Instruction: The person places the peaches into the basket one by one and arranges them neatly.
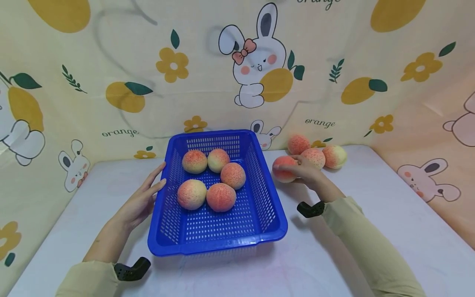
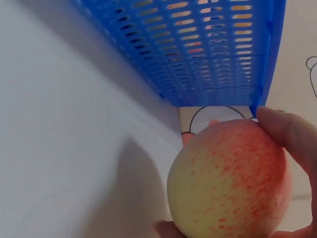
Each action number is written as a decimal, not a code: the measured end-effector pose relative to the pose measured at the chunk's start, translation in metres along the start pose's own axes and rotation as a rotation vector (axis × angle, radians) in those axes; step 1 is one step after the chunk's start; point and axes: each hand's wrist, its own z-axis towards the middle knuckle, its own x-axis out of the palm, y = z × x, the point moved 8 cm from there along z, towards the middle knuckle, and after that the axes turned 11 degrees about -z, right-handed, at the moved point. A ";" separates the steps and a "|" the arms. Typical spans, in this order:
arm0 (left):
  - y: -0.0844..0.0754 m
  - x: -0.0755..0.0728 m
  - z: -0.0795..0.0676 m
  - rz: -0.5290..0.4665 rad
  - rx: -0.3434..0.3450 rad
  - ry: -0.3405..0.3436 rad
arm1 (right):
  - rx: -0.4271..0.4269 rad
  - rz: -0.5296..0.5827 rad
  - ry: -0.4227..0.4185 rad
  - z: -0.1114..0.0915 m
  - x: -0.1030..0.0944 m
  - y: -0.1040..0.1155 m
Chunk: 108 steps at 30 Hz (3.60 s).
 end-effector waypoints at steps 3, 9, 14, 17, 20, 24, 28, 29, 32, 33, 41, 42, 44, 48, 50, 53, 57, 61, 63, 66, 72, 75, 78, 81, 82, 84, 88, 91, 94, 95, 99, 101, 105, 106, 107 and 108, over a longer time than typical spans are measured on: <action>0.000 0.001 0.000 -0.007 0.001 0.005 | -0.014 0.053 -0.012 -0.003 -0.002 0.005; 0.000 0.001 0.000 -0.011 -0.001 0.002 | -0.028 0.116 -0.050 -0.008 -0.008 0.020; 0.000 0.000 0.000 -0.004 0.008 0.006 | -0.022 0.186 -0.069 -0.010 -0.010 0.036; 0.000 0.000 0.001 0.001 0.016 0.012 | -0.045 0.216 -0.073 -0.011 -0.010 0.047; 0.000 -0.001 0.001 -0.009 0.017 0.019 | -0.051 0.231 -0.081 -0.012 -0.010 0.056; 0.000 0.000 0.001 -0.020 0.016 0.032 | -0.051 0.238 -0.112 -0.015 -0.011 0.065; 0.000 0.000 0.001 -0.019 0.016 0.034 | -0.069 0.228 -0.123 -0.017 -0.010 0.076; 0.000 0.000 0.001 -0.017 0.017 0.034 | -0.076 0.226 -0.120 -0.017 -0.009 0.080; -0.001 0.000 0.001 -0.008 0.018 0.032 | -0.089 0.232 -0.110 -0.018 -0.006 0.090; -0.001 0.001 0.001 -0.006 0.018 0.031 | -0.095 0.236 -0.103 -0.018 -0.004 0.093; -0.001 0.001 0.000 -0.002 0.008 0.016 | -0.128 0.249 -0.028 -0.019 0.014 0.121; -0.001 0.001 0.000 0.000 0.007 0.015 | -0.129 0.248 -0.022 -0.019 0.016 0.123; -0.001 0.001 0.000 0.001 0.008 0.016 | -0.133 0.246 -0.012 -0.020 0.021 0.129; 0.000 0.001 0.000 -0.005 0.005 0.012 | -0.141 0.215 0.002 -0.019 0.031 0.137; 0.000 0.000 0.000 -0.011 0.001 0.011 | -0.148 0.198 0.009 -0.017 0.036 0.141; 0.001 0.000 0.000 -0.014 0.000 0.008 | -0.150 0.183 0.010 -0.015 0.043 0.144; 0.002 0.000 0.000 -0.011 -0.001 0.003 | -0.139 0.145 -0.002 -0.013 0.050 0.147; 0.002 -0.001 -0.001 -0.011 -0.001 -0.003 | -0.124 0.111 -0.012 -0.009 0.059 0.151; 0.002 -0.001 -0.001 -0.010 0.000 -0.004 | -0.120 0.117 -0.010 -0.007 0.064 0.152; 0.002 -0.001 -0.001 -0.011 0.002 0.000 | -0.107 0.132 -0.006 -0.003 0.072 0.154; 0.001 0.001 -0.001 -0.026 0.008 0.008 | -0.097 0.107 0.021 -0.001 0.088 0.158; 0.001 0.001 0.000 -0.031 0.010 0.010 | -0.091 0.065 0.025 0.000 0.095 0.157; 0.001 0.001 0.000 -0.028 0.011 0.005 | -0.086 0.034 0.030 0.001 0.102 0.157; 0.001 0.001 0.000 -0.024 0.008 -0.003 | -0.080 0.006 0.033 0.003 0.109 0.156; 0.001 0.001 0.000 -0.022 0.006 -0.006 | -0.078 -0.008 0.036 0.004 0.111 0.156; 0.001 0.001 0.000 -0.018 0.004 -0.010 | -0.083 -0.031 0.039 0.005 0.115 0.156; 0.001 0.001 0.000 -0.007 0.002 -0.014 | -0.085 -0.066 0.042 0.006 0.123 0.156; 0.001 0.001 0.000 -0.004 0.003 -0.017 | -0.092 -0.063 0.052 0.007 0.128 0.157; 0.001 0.000 0.000 -0.010 0.001 -0.016 | -0.097 -0.059 0.063 0.008 0.132 0.158; 0.001 0.000 0.000 -0.014 0.000 -0.015 | -0.097 -0.063 0.070 0.008 0.134 0.157; 0.001 0.000 0.000 -0.016 0.001 -0.010 | -0.098 -0.106 0.082 0.008 0.137 0.158; 0.001 0.001 0.000 -0.010 0.003 -0.009 | -0.104 -0.121 0.093 0.008 0.138 0.158; 0.001 0.001 0.000 0.005 0.005 -0.011 | -0.118 -0.140 0.120 0.005 0.139 0.159; 0.001 0.001 0.000 0.005 0.005 -0.011 | -0.121 -0.144 0.127 0.004 0.139 0.159; 0.001 0.001 0.000 0.006 0.006 -0.012 | -0.122 -0.152 0.134 0.004 0.139 0.159; 0.002 0.001 0.000 0.004 0.005 -0.012 | -0.123 -0.157 0.140 0.003 0.139 0.159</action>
